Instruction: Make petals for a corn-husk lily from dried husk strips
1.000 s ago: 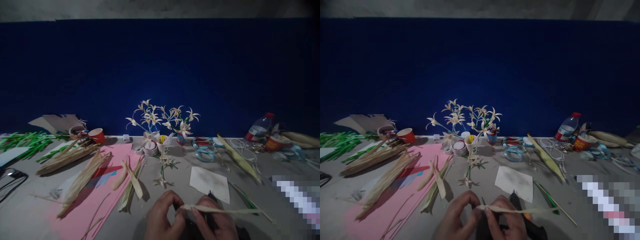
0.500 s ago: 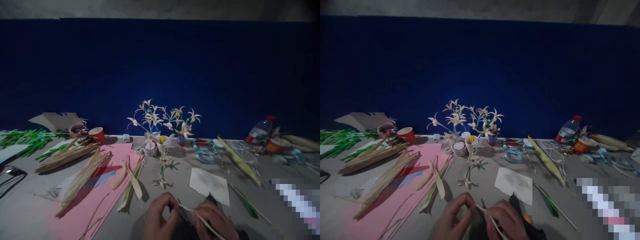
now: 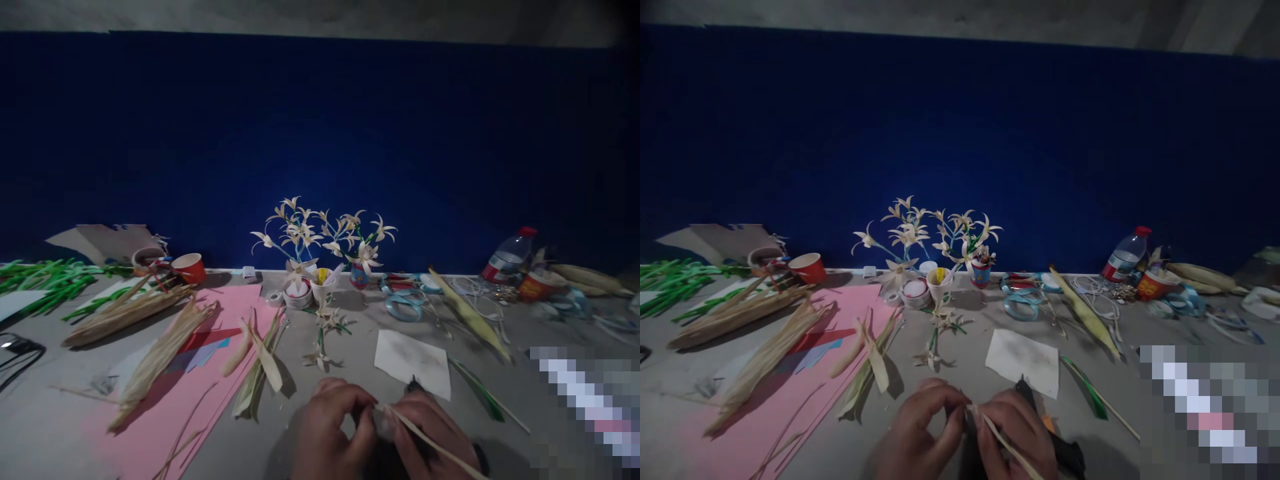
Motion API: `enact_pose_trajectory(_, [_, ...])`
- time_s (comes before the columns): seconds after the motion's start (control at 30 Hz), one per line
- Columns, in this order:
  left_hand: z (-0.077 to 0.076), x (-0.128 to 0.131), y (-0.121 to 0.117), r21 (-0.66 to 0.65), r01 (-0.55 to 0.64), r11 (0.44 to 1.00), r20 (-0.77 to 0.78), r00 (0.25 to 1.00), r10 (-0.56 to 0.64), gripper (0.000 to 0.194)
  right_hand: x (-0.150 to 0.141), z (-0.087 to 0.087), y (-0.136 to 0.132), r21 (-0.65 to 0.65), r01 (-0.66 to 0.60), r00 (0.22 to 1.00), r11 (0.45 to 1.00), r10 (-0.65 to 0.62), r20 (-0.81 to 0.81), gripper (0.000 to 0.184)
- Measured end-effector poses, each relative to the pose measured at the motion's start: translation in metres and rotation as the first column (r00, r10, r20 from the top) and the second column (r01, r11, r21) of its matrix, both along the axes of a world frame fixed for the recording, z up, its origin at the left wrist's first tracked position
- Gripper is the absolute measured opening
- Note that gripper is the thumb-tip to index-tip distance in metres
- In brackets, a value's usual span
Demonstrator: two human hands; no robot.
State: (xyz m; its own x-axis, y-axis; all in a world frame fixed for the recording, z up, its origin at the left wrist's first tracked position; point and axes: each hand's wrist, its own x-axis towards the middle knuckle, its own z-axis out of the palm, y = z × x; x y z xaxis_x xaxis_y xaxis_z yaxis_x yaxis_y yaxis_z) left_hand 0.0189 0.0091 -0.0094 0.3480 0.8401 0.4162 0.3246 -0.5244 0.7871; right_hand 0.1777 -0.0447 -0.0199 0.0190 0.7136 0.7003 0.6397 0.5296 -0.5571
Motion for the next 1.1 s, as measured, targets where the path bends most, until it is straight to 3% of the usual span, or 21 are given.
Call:
enact_pose_trajectory(0.13, [0.000, -0.018, 0.001, -0.165, -0.088, 0.982, 0.010, 0.996, 0.091, 0.016, 0.001, 0.003, 0.002, -0.004, 0.027, 0.999, 1.000, -0.027, -0.039, 0.017])
enact_pose_trajectory(0.23, [0.007, -0.024, -0.001, -0.351, 0.013, 0.936, 0.140, 0.989, 0.039, 0.022, -0.002, 0.006, 0.007, -0.019, 0.024, 0.996, 1.000, -0.025, -0.089, 0.017])
enact_pose_trajectory(0.3, [0.012, -0.020, -0.002, -0.397, 0.045, 0.917, 0.182, 0.983, 0.030, 0.024, -0.007, 0.008, 0.010, -0.022, 0.003, 0.994, 1.000, -0.006, -0.112, 0.016])
enact_pose_trajectory(0.4, [0.017, -0.008, -0.003, -0.398, 0.056, 0.916, 0.142, 0.990, 0.001, 0.015, -0.013, 0.009, 0.011, -0.019, -0.019, 0.992, 1.000, 0.017, -0.122, 0.017])
enact_pose_trajectory(0.5, [0.016, 0.001, -0.002, -0.400, 0.111, 0.910, 0.144, 0.988, -0.057, 0.026, -0.014, 0.010, 0.007, -0.004, 0.000, 0.993, 1.000, 0.000, -0.120, 0.017])
enact_pose_trajectory(0.77, [0.000, -0.016, -0.003, -0.210, -0.105, 0.972, -0.067, 0.993, 0.093, 0.016, -0.010, 0.007, 0.002, 0.018, 0.036, 0.993, 0.999, -0.033, -0.117, 0.015])
enact_pose_trajectory(0.97, [0.017, -0.013, -0.006, -0.104, 0.050, 0.993, 0.029, 0.998, -0.047, 0.020, -0.017, 0.008, 0.008, -0.024, 0.014, 0.984, 1.000, -0.018, -0.177, 0.016])
enact_pose_trajectory(1.03, [0.019, -0.007, -0.004, -0.129, 0.034, 0.991, 0.034, 0.999, -0.030, 0.009, -0.018, 0.009, 0.009, -0.046, 0.004, 0.985, 0.999, -0.012, -0.170, 0.017])
enact_pose_trajectory(1.1, [0.016, -0.003, 0.001, -0.194, 0.018, 0.981, 0.049, 0.999, -0.009, 0.017, -0.017, 0.008, 0.012, -0.063, 0.003, 0.987, 0.998, -0.014, -0.162, 0.017])
